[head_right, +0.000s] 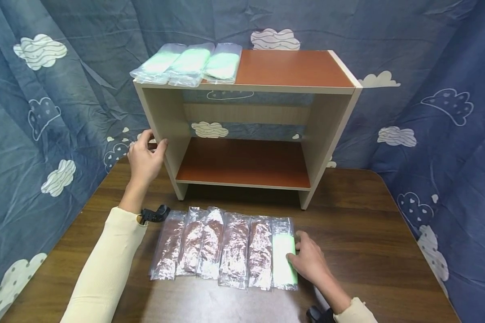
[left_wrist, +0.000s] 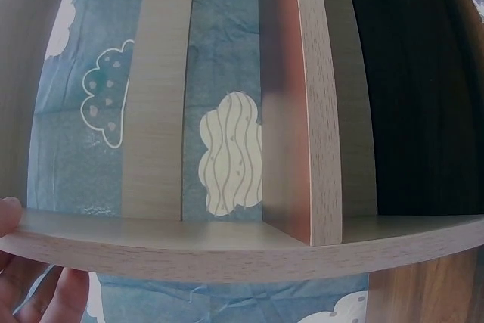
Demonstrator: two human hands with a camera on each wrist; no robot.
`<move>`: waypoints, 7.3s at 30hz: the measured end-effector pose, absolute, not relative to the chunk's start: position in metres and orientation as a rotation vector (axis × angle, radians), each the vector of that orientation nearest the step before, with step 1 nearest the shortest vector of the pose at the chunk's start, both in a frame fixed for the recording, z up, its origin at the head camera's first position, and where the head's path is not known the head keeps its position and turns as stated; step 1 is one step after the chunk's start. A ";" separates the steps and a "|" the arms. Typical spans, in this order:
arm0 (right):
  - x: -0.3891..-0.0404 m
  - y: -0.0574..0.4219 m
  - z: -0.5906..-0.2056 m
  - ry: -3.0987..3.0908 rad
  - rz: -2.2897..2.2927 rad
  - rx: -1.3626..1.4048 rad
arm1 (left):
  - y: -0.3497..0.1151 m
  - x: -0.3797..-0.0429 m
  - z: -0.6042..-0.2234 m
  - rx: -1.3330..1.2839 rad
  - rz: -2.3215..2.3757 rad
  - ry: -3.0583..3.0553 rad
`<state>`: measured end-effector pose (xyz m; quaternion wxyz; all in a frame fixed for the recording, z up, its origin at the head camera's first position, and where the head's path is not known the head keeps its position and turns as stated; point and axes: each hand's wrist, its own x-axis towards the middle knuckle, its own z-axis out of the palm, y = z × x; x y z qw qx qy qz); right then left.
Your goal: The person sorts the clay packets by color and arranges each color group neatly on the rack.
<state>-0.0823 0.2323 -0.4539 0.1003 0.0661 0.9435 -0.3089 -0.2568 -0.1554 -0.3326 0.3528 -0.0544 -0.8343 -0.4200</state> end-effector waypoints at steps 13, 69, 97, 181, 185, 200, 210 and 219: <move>-0.094 0.241 -0.452 2.544 -1.156 0.221 | -0.156 -0.257 -0.332 -0.142 -1.073 -2.155; -0.071 0.249 -0.411 2.692 -1.674 -0.379 | -0.156 -0.257 -0.334 -0.157 -1.074 -2.141; -0.092 0.219 -0.337 2.770 -1.714 -0.820 | -0.155 -0.256 -0.334 -0.159 -1.051 -2.137; -0.272 0.228 -0.113 2.985 -1.030 -0.468 | -0.153 -0.257 -0.334 -0.153 -1.036 -2.157; -0.271 0.248 -0.116 2.954 -1.002 -0.527 | -0.153 -0.257 -0.334 -0.159 -1.027 -2.148; -0.266 0.234 -0.112 2.875 -0.760 -0.697 | -0.154 -0.256 -0.337 -0.152 -1.024 -2.144; -0.264 0.228 -0.110 2.858 -0.767 -0.703 | -0.153 -0.257 -0.335 -0.158 -1.019 -2.145; -0.267 0.220 -0.109 2.903 -0.713 -0.671 | -0.153 -0.256 -0.336 -0.159 -1.030 -2.149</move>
